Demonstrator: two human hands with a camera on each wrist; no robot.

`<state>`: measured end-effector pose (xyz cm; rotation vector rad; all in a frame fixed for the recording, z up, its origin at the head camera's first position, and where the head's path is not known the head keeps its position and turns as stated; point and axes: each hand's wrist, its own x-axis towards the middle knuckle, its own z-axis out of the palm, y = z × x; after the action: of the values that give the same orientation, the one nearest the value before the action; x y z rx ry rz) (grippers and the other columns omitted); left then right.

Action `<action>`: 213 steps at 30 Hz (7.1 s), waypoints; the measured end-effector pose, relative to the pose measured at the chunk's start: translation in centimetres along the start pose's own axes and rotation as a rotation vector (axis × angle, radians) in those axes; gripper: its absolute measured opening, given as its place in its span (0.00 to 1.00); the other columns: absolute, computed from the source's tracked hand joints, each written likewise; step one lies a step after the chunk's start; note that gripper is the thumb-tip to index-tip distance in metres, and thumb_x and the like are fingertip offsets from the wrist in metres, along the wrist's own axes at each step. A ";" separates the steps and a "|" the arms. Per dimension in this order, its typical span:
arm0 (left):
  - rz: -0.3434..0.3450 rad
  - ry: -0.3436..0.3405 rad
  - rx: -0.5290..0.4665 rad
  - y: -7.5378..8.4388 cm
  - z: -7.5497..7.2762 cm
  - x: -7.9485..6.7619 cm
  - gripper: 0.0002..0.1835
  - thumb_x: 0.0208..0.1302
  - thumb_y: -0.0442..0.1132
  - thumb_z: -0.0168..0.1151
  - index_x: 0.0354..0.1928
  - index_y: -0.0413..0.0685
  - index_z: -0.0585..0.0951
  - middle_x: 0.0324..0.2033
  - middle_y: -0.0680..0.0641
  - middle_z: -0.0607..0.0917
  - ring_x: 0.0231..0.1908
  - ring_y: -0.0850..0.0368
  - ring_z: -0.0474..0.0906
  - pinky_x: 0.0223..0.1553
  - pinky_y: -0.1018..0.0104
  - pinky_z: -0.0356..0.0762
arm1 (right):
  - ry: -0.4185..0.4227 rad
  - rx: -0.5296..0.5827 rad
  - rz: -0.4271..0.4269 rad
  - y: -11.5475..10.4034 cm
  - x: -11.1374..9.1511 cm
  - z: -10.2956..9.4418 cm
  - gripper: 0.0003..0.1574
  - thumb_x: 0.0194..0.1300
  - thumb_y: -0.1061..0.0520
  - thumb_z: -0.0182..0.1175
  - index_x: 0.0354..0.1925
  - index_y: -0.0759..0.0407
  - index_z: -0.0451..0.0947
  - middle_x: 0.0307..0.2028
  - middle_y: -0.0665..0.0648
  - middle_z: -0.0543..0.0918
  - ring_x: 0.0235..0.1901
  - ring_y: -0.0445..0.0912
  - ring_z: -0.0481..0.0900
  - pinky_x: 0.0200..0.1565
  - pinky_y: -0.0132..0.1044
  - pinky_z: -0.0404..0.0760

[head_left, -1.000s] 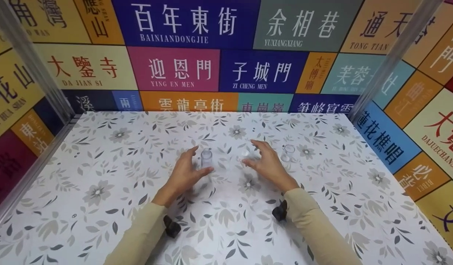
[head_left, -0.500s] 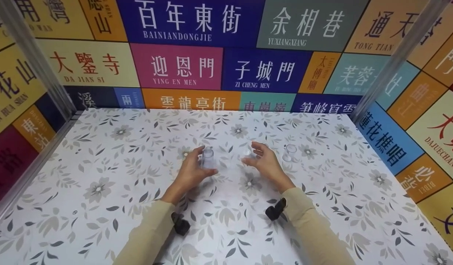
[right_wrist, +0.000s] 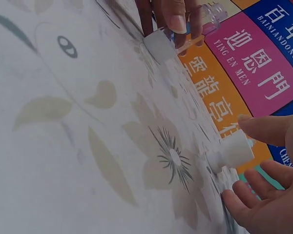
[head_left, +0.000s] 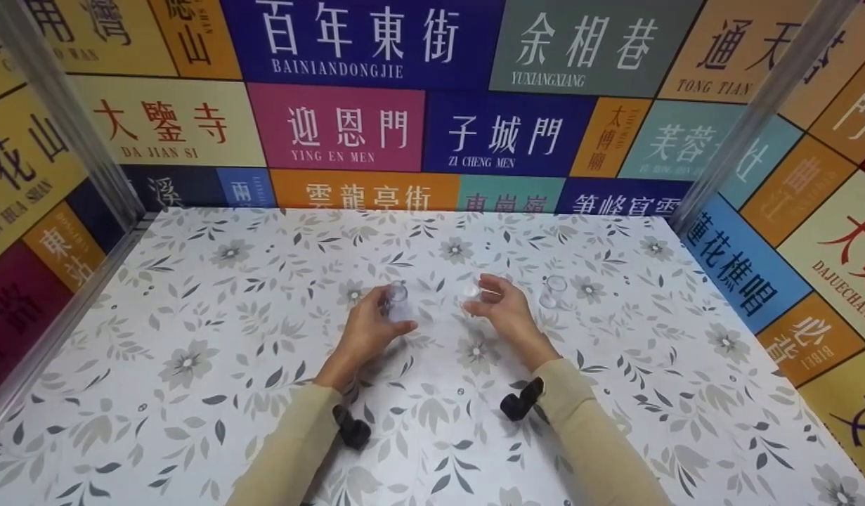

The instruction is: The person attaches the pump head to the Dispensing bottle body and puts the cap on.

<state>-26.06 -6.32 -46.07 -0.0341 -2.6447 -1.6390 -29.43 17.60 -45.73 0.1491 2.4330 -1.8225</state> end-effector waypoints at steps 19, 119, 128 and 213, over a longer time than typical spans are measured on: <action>-0.012 0.071 -0.057 -0.5 0.1 0.2 0.22 0.57 0.34 0.72 0.53 0.35 0.80 0.52 0.36 0.85 0.56 0.42 0.81 0.62 0.52 0.74 | 0.113 -0.005 -0.014 0.2 0.3 1.6 0.35 0.56 0.69 0.68 0.63 0.63 0.75 0.58 0.67 0.80 0.60 0.57 0.78 0.60 0.43 0.78; 0.027 0.077 -0.088 -0.3 0.2 -0.3 0.22 0.55 0.29 0.69 0.55 0.37 0.83 0.49 0.36 0.87 0.43 0.52 0.83 0.50 0.56 0.81 | 0.257 -0.052 -0.353 -4.4 -3.5 5.3 0.23 0.63 0.57 0.68 0.55 0.56 0.78 0.52 0.56 0.80 0.52 0.49 0.82 0.51 0.39 0.83; 0.045 0.088 -0.057 -0.4 0.1 -0.2 0.18 0.55 0.29 0.69 0.51 0.38 0.85 0.42 0.37 0.89 0.39 0.53 0.81 0.47 0.57 0.80 | 0.247 -0.041 -0.396 -4.9 -3.7 5.8 0.21 0.61 0.60 0.69 0.54 0.58 0.82 0.51 0.59 0.77 0.50 0.53 0.83 0.51 0.37 0.84; 0.128 0.112 -0.020 -1.0 0.1 0.1 0.03 0.51 0.27 0.68 0.30 0.36 0.85 0.19 0.52 0.73 0.24 0.58 0.68 0.29 0.66 0.67 | 0.174 -0.051 -0.763 -5.4 -3.7 10.1 0.23 0.61 0.66 0.67 0.56 0.63 0.80 0.49 0.62 0.83 0.51 0.53 0.84 0.50 0.38 0.84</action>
<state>-26.21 -6.64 -47.01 -0.1065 -2.4890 -1.5793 -26.28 6.33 -42.87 -0.7570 2.9042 -2.0492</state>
